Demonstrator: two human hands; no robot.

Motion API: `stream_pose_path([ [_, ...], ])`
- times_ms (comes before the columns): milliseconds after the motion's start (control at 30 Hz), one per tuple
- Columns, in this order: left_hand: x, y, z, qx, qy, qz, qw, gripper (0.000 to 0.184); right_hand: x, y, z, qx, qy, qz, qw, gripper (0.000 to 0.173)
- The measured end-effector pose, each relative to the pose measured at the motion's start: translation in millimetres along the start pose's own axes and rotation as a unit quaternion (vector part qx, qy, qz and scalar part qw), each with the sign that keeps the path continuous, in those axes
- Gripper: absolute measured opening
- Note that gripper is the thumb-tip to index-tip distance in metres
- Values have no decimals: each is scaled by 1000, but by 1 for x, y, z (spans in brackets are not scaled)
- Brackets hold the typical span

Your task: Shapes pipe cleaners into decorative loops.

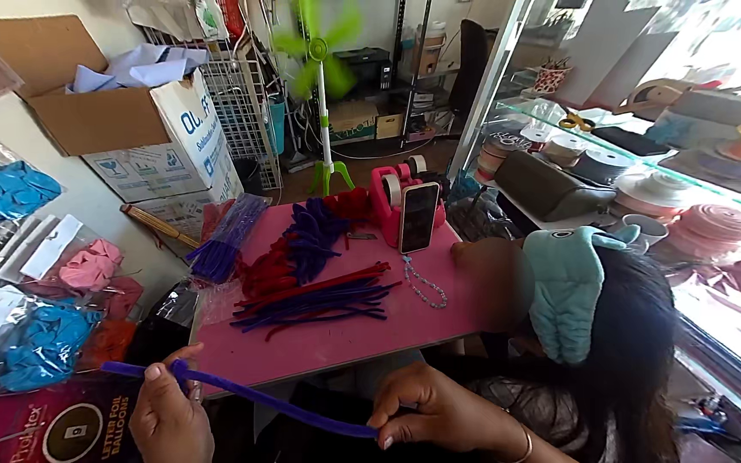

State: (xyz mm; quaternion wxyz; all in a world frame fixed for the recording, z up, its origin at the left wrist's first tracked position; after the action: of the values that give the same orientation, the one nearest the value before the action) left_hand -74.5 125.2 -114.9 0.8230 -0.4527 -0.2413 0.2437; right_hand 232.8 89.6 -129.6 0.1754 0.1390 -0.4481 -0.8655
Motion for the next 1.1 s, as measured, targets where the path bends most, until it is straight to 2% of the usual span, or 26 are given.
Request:
stream_pose_path([
  [67, 0, -1, 2, -6, 0, -2, 1000, 45, -8, 5, 1, -13, -13, -58, 998, 17],
  [200, 3, -6, 0, 22, 27, 23, 999, 43, -25, 14, 5, -30, -133, -186, 973, 15],
  [300, 8, -12, -6, 113, 98, 107, 983, 46, -35, 24, 13, -48, -246, -206, 946, 9],
  [400, 21, -21, -17, 226, 195, 223, 928, 52, -43, 36, 25, -72, -311, -205, 925, 10],
  [533, 48, -27, -44, 336, 258, 283, 860, 51, -31, 41, 44, -84, -268, -235, 931, 17],
  [633, 61, -28, -58, 398, 268, 283, 830, 50, -12, 34, 52, -70, -206, -237, 947, 19],
  [767, 65, -32, -64, 440, 268, 290, 807, 50, 0, 26, 56, -56, -163, -201, 964, 16],
  [1100, 64, -28, -70, 464, 287, 299, 783, 49, -2, 29, 56, -61, -129, -218, 966, 15],
])
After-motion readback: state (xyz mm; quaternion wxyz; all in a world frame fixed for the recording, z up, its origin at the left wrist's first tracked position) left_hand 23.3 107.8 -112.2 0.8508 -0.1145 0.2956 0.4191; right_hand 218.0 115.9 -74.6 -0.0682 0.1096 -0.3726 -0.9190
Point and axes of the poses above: each hand's wrist, its own z-axis towards the middle knuckle, its own x-axis out of the palm, y = z × x, the point moved 2 cm from there along z, towards the middle knuckle, and after that the axes turned 12 degrees about -y, right-handed, at the moved point
